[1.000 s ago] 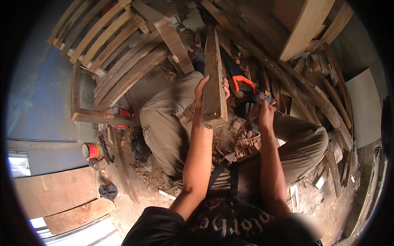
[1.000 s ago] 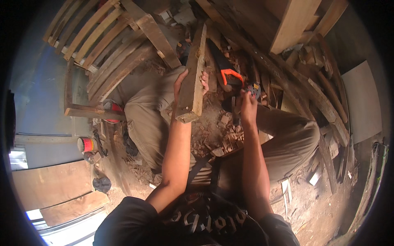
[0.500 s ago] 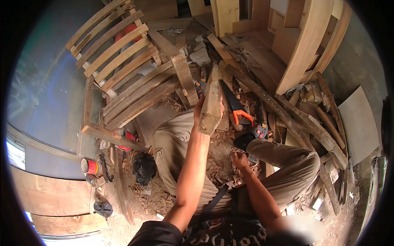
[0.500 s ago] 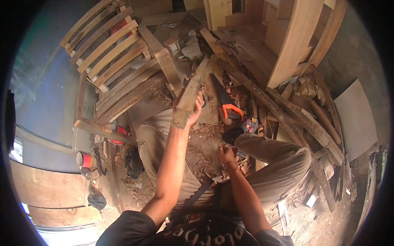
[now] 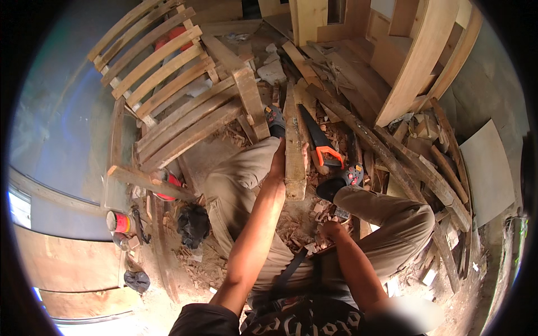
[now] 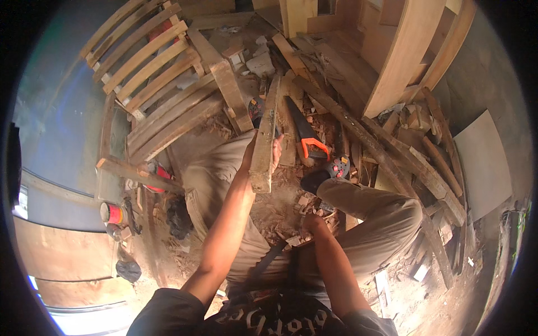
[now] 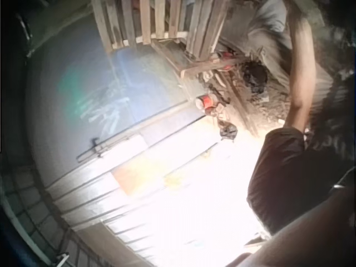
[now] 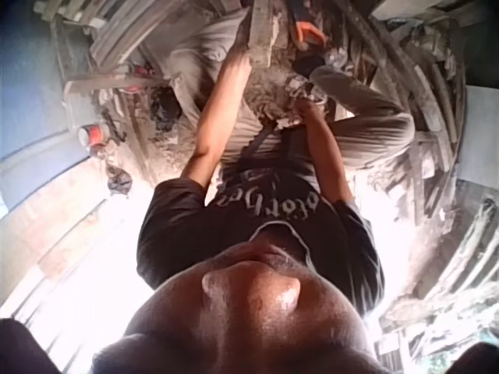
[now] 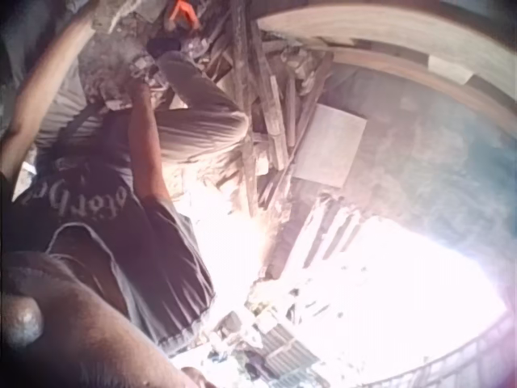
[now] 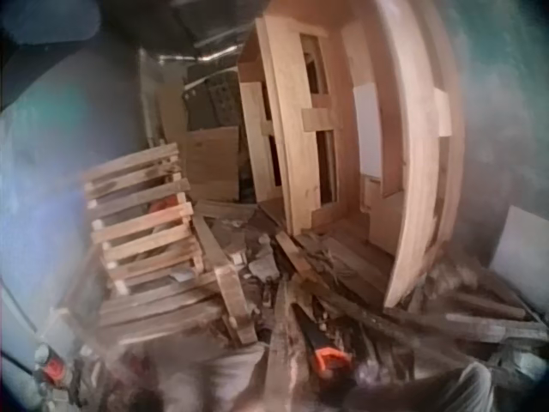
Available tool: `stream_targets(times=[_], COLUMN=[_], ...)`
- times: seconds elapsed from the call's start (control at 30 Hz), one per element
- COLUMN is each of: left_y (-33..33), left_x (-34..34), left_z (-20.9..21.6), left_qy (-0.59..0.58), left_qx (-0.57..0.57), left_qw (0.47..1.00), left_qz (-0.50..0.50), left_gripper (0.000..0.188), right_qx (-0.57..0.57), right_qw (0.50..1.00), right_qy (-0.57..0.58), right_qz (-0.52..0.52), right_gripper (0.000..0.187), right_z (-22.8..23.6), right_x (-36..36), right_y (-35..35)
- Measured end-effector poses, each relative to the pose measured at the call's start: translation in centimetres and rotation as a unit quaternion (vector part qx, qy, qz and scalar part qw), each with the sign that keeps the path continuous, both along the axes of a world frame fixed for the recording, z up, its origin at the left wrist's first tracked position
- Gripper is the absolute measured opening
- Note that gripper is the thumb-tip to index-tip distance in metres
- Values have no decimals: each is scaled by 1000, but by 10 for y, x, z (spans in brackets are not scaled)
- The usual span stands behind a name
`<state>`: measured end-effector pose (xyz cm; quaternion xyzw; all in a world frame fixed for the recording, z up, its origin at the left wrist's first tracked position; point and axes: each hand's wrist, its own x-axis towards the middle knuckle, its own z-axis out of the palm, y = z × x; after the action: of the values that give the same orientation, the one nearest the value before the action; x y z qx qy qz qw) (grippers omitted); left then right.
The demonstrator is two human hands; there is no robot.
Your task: The person sits on the floor and uses a hammer and a hand saw to disassemble a wooden pallet. They first pry apart the slats with the hammer, then saw through the connecting joints to separate the pieces.
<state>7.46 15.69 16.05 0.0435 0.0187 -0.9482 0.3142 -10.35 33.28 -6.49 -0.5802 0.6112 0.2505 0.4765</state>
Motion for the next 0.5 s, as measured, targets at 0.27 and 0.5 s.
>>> stream_targets(times=[0.27, 0.5], left_y=[4, 4], left_x=[-7, -31], left_z=[-14, 3], left_qy=[-190, -257], left_qx=[-79, -12], left_qw=[978, 962], left_qz=[39, 88], left_gripper=[52, 62], right_qx=[-322, -306], right_qw=[889, 618], right_qy=[-130, -443], right_qz=[-299, -573], right_gripper=[32, 16], right_z=[128, 275], right_x=[-1, 27], right_y=[16, 90])
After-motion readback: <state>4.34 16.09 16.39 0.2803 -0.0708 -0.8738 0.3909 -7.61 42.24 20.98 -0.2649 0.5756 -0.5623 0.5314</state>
